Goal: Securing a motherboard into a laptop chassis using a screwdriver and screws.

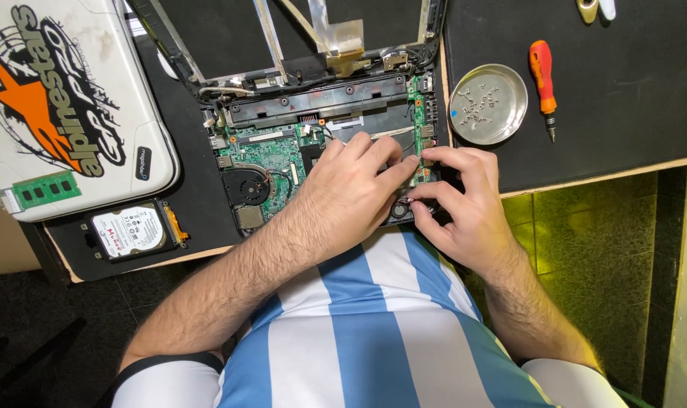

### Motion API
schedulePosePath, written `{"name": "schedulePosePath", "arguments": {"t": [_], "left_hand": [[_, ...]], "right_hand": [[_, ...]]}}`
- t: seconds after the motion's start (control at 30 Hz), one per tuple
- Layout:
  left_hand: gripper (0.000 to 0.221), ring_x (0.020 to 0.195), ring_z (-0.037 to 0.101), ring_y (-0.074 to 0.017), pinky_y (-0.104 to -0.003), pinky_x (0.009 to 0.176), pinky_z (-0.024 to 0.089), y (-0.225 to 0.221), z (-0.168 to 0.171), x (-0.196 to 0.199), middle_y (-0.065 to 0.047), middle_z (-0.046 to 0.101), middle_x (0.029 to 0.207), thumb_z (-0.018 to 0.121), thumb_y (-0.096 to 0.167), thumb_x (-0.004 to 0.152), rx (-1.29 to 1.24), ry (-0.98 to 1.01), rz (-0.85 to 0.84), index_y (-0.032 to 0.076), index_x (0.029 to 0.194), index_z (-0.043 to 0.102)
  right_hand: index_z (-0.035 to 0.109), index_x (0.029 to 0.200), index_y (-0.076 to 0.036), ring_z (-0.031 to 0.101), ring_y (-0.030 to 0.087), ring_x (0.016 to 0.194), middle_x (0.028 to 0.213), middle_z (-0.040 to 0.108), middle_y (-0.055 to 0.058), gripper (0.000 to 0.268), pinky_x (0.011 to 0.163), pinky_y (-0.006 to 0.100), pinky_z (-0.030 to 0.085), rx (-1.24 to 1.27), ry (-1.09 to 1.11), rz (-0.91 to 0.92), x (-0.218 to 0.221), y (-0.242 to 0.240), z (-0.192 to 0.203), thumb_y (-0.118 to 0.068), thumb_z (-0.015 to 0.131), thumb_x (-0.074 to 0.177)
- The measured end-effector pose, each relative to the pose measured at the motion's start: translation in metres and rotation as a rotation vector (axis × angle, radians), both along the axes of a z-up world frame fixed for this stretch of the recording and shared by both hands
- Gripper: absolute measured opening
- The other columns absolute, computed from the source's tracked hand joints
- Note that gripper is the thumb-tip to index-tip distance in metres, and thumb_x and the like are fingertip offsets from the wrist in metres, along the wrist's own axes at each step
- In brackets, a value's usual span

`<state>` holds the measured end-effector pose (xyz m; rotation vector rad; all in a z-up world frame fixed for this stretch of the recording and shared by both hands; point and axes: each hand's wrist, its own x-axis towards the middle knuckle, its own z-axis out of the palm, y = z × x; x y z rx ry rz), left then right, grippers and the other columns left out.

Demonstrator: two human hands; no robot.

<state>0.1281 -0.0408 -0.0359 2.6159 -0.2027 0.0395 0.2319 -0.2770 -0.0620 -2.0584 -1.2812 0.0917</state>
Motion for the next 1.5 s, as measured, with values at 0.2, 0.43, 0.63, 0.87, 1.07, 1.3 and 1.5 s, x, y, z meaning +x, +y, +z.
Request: {"name": "schedulePosePath", "arguments": {"t": [0.2,0.43,0.63,0.87,1.07,1.3,1.5], "left_hand": [[0.046,0.11,0.063,-0.0279,-0.044,0.085,0.05,0.002,0.003,0.004,-0.011,0.066,0.128,0.088,0.005,0.103,0.013,0.011,-0.021,0.008,0.149,0.084],[0.042,0.113,0.061,-0.0287,-0.043,0.084,0.048,-0.001,0.0,0.002,-0.012,0.065,0.139,0.08,0.002,0.108,-0.018,-0.034,-0.005,0.007,0.149,0.081],[0.037,0.119,0.06,-0.0298,-0.043,0.087,0.051,-0.006,-0.005,-0.001,-0.011,0.066,0.149,0.077,0.003,0.112,-0.009,-0.096,0.027,0.008,0.149,0.081],[0.035,0.119,0.058,-0.03,-0.043,0.088,0.051,-0.009,-0.013,-0.003,-0.006,0.068,0.153,0.075,0.008,0.114,0.041,-0.152,0.06,0.013,0.149,0.08],[0.034,0.118,0.059,-0.0309,-0.043,0.087,0.052,-0.01,-0.016,-0.004,-0.006,0.068,0.154,0.076,0.009,0.114,0.054,-0.178,0.066,0.013,0.148,0.081],[0.032,0.119,0.057,-0.0302,-0.043,0.088,0.05,-0.011,-0.018,-0.005,-0.004,0.067,0.153,0.072,0.011,0.117,0.101,-0.202,0.073,0.015,0.148,0.079],[0.03,0.12,0.057,-0.0295,-0.042,0.09,0.05,-0.01,-0.013,-0.005,-0.004,0.069,0.151,0.07,0.011,0.119,0.093,-0.206,0.074,0.013,0.148,0.078]], "right_hand": [[0.084,0.115,-0.018,0.062,0.038,0.137,0.158,0.069,0.009,0.005,0.12,0.055,0.055,-0.012,0.018,-0.009,-0.001,0.001,0.001,-0.018,0.088,0.111],[0.085,0.115,-0.02,0.063,0.039,0.138,0.158,0.069,0.008,0.004,0.117,0.054,0.055,-0.012,0.012,-0.005,-0.001,0.001,0.002,-0.02,0.087,0.112],[0.084,0.117,-0.021,0.064,0.041,0.139,0.159,0.07,0.01,0.006,0.115,0.055,0.056,0.008,-0.012,0.002,-0.001,0.002,0.001,-0.02,0.086,0.112],[0.086,0.115,-0.022,0.063,0.041,0.142,0.158,0.071,0.007,0.007,0.113,0.052,0.056,0.005,-0.012,-0.006,-0.002,0.002,0.0,-0.019,0.088,0.109],[0.086,0.115,-0.022,0.064,0.041,0.142,0.157,0.072,0.008,0.009,0.113,0.053,0.057,0.019,-0.018,0.0,-0.001,0.002,-0.002,-0.017,0.089,0.108],[0.086,0.116,-0.022,0.064,0.042,0.141,0.156,0.072,0.007,0.01,0.114,0.056,0.057,0.016,-0.018,0.005,-0.001,0.002,-0.003,-0.018,0.088,0.108],[0.086,0.116,-0.022,0.064,0.041,0.141,0.156,0.072,0.006,0.009,0.111,0.052,0.057,0.007,-0.016,0.002,0.0,0.003,0.001,-0.017,0.088,0.108]]}}
